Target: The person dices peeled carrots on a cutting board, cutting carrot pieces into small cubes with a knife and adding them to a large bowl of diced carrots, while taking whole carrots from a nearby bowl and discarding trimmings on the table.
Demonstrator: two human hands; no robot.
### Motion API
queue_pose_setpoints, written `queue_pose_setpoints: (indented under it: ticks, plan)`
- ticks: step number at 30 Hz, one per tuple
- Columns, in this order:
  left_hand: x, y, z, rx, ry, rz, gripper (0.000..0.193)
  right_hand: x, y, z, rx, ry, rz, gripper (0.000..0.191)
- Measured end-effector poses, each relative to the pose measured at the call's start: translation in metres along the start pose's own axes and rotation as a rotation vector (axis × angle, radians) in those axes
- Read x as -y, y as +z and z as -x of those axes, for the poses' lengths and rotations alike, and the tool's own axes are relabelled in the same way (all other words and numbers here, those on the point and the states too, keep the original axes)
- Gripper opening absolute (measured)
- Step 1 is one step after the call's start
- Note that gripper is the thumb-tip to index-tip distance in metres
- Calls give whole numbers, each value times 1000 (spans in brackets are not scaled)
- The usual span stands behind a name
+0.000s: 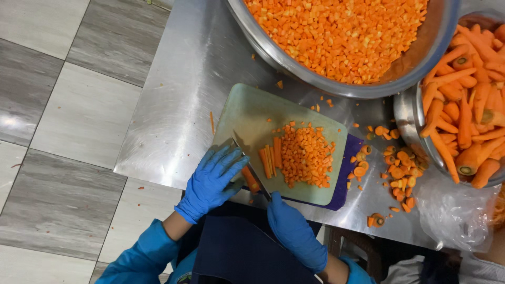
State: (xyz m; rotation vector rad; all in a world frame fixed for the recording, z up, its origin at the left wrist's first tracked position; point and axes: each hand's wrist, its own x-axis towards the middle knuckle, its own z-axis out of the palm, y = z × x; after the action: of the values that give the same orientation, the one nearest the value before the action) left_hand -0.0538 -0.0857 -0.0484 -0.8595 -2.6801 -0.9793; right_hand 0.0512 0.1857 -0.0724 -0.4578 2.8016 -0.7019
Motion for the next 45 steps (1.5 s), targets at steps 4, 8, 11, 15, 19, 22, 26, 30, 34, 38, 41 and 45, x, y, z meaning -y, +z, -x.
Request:
queue_pose_setpoints:
  ticks: [4, 8, 11, 15, 19, 22, 26, 30, 34, 38, 41, 45]
  plan:
    - [1, 8, 1, 86, -16, -28, 75, -4, 19, 5, -1, -42, 63, 49]
    - [5, 9, 3, 79, 4, -1, 71, -5, 41, 3, 95, 10, 149, 50]
    - [11, 7, 2, 70, -19, 28, 68, -1, 54, -7, 88, 79, 156, 44]
    - [16, 3, 1, 29, -33, 57, 66, 6, 51, -13, 52, -2, 200, 48]
    - [8, -1, 5, 17, -61, 99, 65, 17, 41, -13, -52, -16, 180, 47]
    - [-2, -4, 7, -1, -87, 62, 65, 22, 41, -18, -75, -29, 126, 45]
    - [-12, -8, 8, -31, -70, 22, 71, 21, 45, -30, 59, 180, 22, 38]
    - [-19, -8, 10, -57, -75, -148, 82, 22, 25, -35, -32, 105, -79, 32]
    - [-26, -7, 17, -182, 20, -60, 70, 30, -16, -27, 64, 254, -336, 41]
    - [-24, -7, 11, -10, 126, 9, 49, 34, -38, -8, 170, 419, -563, 55]
    - [-18, -6, -9, 50, 267, 84, 58, 22, -39, 9, 41, 480, -755, 46]
    - [-16, -3, -31, 204, 338, 115, 51, 1, -31, 24, -93, 524, -930, 46]
